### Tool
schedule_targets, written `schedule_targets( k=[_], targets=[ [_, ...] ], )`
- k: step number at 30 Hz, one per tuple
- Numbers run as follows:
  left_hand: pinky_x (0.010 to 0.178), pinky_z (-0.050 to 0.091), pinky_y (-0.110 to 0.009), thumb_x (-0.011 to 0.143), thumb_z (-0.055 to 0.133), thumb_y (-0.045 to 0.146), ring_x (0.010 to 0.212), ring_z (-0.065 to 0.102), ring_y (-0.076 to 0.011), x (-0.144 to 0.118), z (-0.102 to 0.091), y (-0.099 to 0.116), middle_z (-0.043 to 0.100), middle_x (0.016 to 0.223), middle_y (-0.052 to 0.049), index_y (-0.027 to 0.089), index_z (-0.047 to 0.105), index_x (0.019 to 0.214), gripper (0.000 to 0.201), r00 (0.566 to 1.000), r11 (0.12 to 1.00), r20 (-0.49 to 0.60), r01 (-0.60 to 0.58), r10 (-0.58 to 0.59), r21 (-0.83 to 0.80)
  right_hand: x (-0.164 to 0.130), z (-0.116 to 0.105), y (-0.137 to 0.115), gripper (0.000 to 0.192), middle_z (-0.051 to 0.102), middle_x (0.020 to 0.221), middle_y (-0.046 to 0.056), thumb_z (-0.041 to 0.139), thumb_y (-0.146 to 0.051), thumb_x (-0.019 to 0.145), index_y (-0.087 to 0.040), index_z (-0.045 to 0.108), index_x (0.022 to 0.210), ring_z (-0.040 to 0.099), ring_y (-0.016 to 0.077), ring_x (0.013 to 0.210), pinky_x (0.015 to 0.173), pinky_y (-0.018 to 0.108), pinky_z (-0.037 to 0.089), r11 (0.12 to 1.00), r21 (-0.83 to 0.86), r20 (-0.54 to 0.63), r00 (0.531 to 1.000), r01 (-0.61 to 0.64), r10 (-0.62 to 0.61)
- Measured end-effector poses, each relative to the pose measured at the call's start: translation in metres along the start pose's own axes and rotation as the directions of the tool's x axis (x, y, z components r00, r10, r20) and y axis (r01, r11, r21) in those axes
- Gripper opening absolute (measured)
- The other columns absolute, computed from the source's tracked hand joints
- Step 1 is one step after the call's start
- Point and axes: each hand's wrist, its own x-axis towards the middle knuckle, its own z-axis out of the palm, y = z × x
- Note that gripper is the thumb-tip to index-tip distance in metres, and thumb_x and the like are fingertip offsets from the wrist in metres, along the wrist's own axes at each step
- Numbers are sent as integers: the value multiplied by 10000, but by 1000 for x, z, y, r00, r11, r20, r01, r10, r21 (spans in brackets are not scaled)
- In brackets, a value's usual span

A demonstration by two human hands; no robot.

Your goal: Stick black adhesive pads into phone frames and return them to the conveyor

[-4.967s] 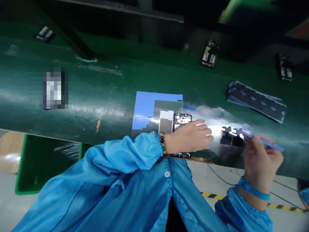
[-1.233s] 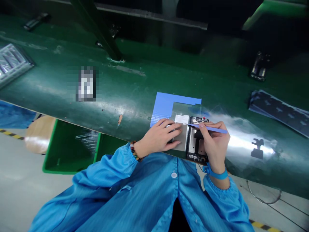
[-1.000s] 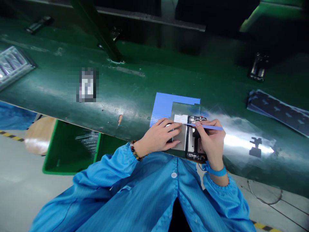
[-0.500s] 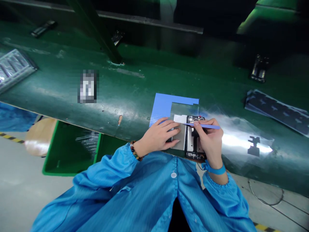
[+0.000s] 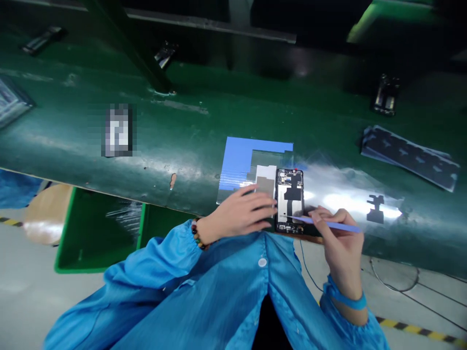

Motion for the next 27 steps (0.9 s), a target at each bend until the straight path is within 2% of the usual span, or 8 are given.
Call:
schedule_targets(
  k=[2,3,5,9,15,27],
  targets=[
    [1320,434,-452,1054,720,379,1331,705,-197,2,4,9,782,1339,-43,221,756,1241,247,993,991,15,-112,113,-80,-11,-5,5,402,735,780,-7,940,-361,849,-233,577,734,772,210,850,1206,608,514,999,-35,21,1000,-2,3],
    [1318,436,-440,1058,716,362,1321,710,-188,4,6,13,795,1298,-34,223,765,1198,203,991,986,22,-130,133,-102,-14,-6,8,404,728,775,-8,936,-368,851,-233,575,730,766,211,841,1202,617,515,999,-48,28,1000,1,1],
    [1302,446,-425,1080,677,315,1272,728,-169,8,8,19,812,1231,-18,228,768,1151,145,992,987,40,-117,122,-111,-17,-7,13,412,709,752,-14,931,-379,852,-236,566,724,760,214,833,1211,626,503,998,-66,39,999,15,-13],
    [1256,457,-408,1118,591,261,1206,741,-155,14,10,21,819,1187,-8,231,762,1103,174,993,991,61,-92,98,-97,-16,-6,18,379,697,751,-17,911,-383,869,-248,580,740,764,228,876,1229,621,483,997,-70,83,996,43,-37],
    [1199,472,-409,1069,650,225,1201,727,-175,12,10,22,806,1173,-14,232,770,1088,122,993,991,53,-100,104,-85,-16,-6,18,376,687,727,-26,900,-373,874,-258,566,746,766,233,874,1237,617,474,997,-64,97,995,41,-35],
    [1183,448,-400,1111,604,268,1189,733,-163,13,10,22,818,1143,9,238,756,1076,159,995,992,35,-89,92,-88,-20,-2,18,366,664,723,-40,889,-340,879,-254,560,746,757,219,863,1233,599,470,998,-39,62,997,47,-45]
  ],
)
